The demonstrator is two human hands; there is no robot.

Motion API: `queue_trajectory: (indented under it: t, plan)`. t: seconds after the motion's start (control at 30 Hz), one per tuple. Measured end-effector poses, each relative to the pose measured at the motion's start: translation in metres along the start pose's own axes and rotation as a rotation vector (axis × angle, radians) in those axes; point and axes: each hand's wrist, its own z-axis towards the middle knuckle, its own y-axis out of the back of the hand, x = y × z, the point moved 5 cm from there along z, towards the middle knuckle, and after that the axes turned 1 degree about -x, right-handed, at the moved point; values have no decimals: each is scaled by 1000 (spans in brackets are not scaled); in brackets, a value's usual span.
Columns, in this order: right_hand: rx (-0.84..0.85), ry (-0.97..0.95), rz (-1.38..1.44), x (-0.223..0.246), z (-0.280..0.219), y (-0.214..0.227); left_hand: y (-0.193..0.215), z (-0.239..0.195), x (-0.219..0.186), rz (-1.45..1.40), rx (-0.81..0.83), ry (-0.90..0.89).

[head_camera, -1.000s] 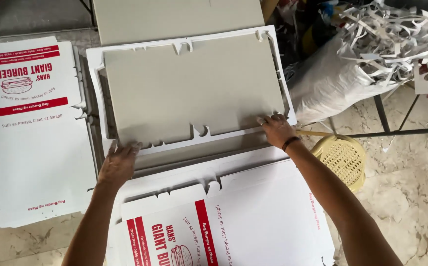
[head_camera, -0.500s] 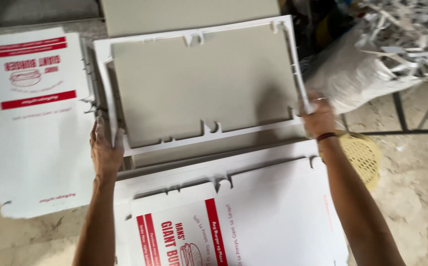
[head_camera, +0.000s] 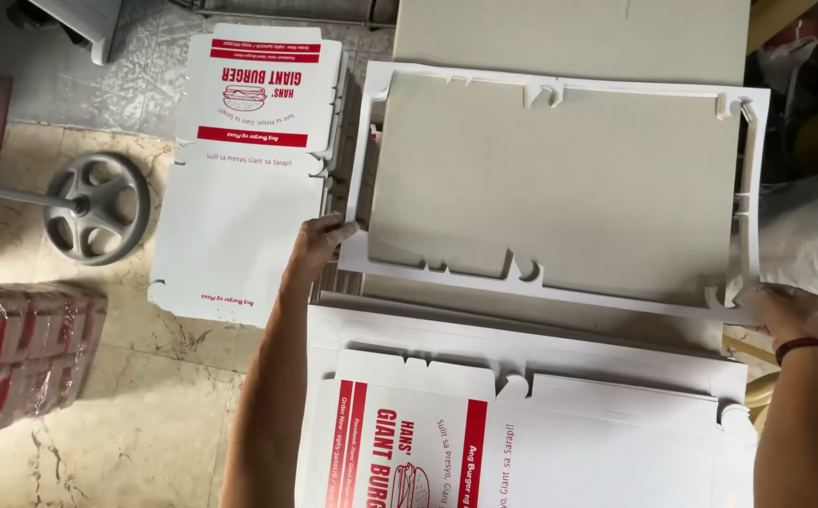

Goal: Stripping waste material from die-cut cardboard sheets and folding them into burger boxes before stacking them.

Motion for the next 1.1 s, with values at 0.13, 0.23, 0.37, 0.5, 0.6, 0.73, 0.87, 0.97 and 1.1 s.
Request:
queue_trajectory:
  t: [0.13,0.23,0.37,0.5,0.6,0.73,0.87,0.97,1.1]
  plan:
    - [-32,51,46,-22,36,-10,-1,6,9,-54,-32,0]
    - [-46,54,31,-33,51,-15,-2,5,19,-42,-44,92]
    - [-40,155,-129,-49,83,-25,-1,16,38,-47,-74,80]
    - [40,197,-316,-48,87,-32,2,50,81,-232,-22,-23]
    - [-6,33,445,-44,55,-38,-5,28,62,-156,-103,-13]
    - [-41,-12,481,-25,9,-18,-4,22,50,-147,-23,-91]
    - [-8,5,518,-22,5,-21,-2,12,37,-116,-26,-120]
    - [-10,18,520,-24,10,-22,-4,9,36,-113,-35,-119]
    - [-19,61,470,-28,20,-26,-1,21,53,-95,-69,-109]
